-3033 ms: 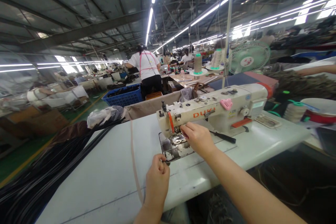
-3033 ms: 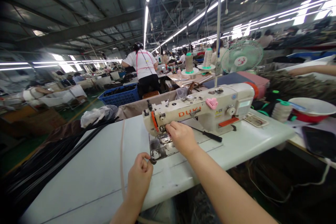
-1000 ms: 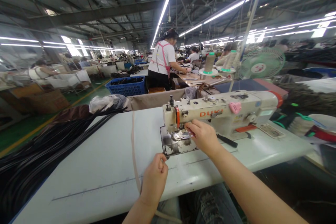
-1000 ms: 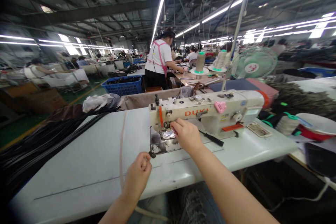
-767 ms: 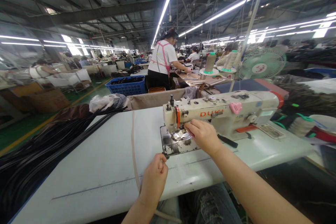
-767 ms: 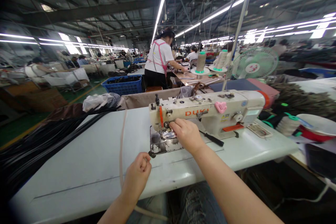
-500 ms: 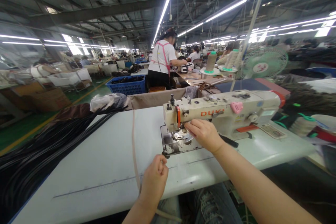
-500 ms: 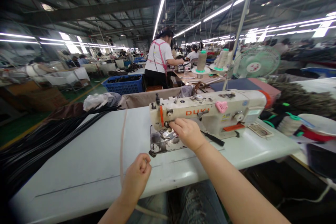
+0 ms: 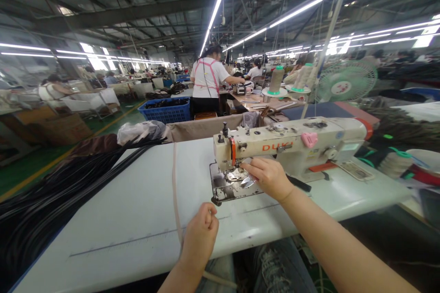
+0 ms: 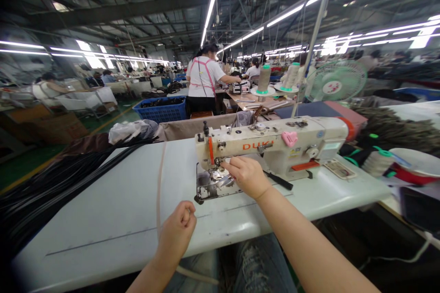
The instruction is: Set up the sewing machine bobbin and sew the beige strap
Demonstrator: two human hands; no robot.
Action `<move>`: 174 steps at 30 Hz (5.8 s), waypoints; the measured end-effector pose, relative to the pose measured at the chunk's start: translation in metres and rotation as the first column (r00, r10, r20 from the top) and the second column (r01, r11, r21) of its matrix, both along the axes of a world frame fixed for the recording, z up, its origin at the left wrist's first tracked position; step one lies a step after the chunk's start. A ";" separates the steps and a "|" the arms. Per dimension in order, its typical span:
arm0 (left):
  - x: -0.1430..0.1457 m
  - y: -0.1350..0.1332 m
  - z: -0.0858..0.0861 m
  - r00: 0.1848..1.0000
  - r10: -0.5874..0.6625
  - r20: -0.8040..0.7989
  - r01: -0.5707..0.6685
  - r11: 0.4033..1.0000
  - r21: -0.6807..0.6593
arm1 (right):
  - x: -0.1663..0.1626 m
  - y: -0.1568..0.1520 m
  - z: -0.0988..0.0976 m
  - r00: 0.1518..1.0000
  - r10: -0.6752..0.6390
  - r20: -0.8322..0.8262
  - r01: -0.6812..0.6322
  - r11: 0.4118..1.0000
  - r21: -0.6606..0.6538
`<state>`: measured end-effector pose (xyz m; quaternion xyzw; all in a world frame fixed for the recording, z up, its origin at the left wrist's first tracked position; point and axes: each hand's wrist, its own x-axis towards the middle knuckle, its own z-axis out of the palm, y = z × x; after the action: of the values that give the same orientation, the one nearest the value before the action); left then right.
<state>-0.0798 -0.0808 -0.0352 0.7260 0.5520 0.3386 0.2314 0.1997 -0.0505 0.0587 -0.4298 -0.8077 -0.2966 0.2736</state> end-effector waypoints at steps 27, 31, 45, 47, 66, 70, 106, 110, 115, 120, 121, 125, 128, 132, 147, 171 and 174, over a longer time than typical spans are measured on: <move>-0.024 -0.009 -0.009 0.994 0.002 -0.111 0.001 1.000 0.025 | -0.002 0.004 -0.006 0.866 0.001 -0.500 -0.163 0.946 -0.281; -0.026 -0.013 -0.010 0.992 -0.021 -0.123 0.029 0.998 0.056 | -0.008 -0.004 -0.008 0.814 -0.038 -0.580 -0.159 0.945 -0.284; -0.063 0.021 0.018 0.977 0.200 -0.068 -0.196 0.979 0.056 | -0.035 -0.040 -0.041 0.616 -0.236 -0.751 -0.162 0.895 -0.415; -0.065 0.023 0.020 0.975 0.216 -0.049 -0.213 0.976 0.054 | -0.037 -0.043 -0.049 0.616 -0.267 -0.741 -0.170 0.874 -0.456; -0.083 0.036 0.017 0.982 0.169 0.081 -0.161 0.982 -0.096 | -0.047 -0.061 -0.084 0.711 -0.278 -0.646 -0.173 0.821 -0.544; -0.084 0.033 0.017 0.984 0.170 0.055 -0.167 0.984 -0.055 | -0.048 -0.063 -0.082 0.719 -0.283 -0.634 -0.155 0.824 -0.544; -0.081 0.008 0.003 0.933 0.053 -0.356 0.047 0.963 0.265 | -0.067 -0.062 -0.065 0.407 -0.592 -0.695 -0.043 0.748 -0.662; -0.080 0.007 0.006 0.918 0.066 -0.390 0.049 0.960 0.276 | -0.079 -0.065 -0.052 0.477 -0.614 -0.629 -0.125 0.661 -0.740; -0.079 0.007 0.005 0.896 0.081 -0.437 0.061 0.952 0.302 | -0.082 -0.060 -0.043 0.466 -0.527 -0.711 -0.256 0.689 -0.678; -0.079 0.006 0.005 0.882 0.087 -0.464 0.051 0.959 0.277 | -0.088 -0.054 -0.044 0.344 -0.517 -0.784 -0.291 0.735 -0.613; -0.079 0.006 0.006 0.881 0.089 -0.465 0.048 0.960 0.276 | -0.090 -0.053 -0.044 0.337 -0.516 -0.787 -0.296 0.736 -0.609; -0.079 0.006 0.006 0.891 0.092 -0.444 0.041 0.959 0.281 | -0.089 -0.054 -0.043 0.410 -0.549 -0.728 -0.224 0.714 -0.664; -0.078 0.005 0.007 0.908 0.102 -0.406 0.016 0.961 0.278 | -0.081 -0.059 -0.044 0.511 -0.637 -0.576 -0.057 0.644 -0.763; -0.076 0.005 0.010 0.942 0.108 -0.317 -0.025 0.966 0.257 | -0.065 -0.065 -0.048 0.534 -0.766 -0.357 0.164 0.509 -0.845; -0.071 0.000 0.015 0.987 -0.051 -0.154 0.104 0.927 0.359 | -0.028 -0.058 -0.079 0.607 -0.762 -0.227 0.495 0.586 -0.642; -0.110 -0.068 -0.035 0.781 -0.612 0.124 0.532 0.548 -0.646 | -0.035 -0.065 -0.084 0.779 -0.555 -0.292 0.499 0.830 -0.248; -0.128 -0.073 -0.052 0.875 -0.484 0.032 0.376 0.635 -0.674 | -0.034 -0.062 -0.083 0.739 -0.599 -0.308 0.542 0.800 -0.256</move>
<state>-0.2074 -0.1533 -0.0868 0.7297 0.4617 -0.0008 0.5043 0.1655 -0.1124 -0.0240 -0.7245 -0.5887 -0.2174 0.2850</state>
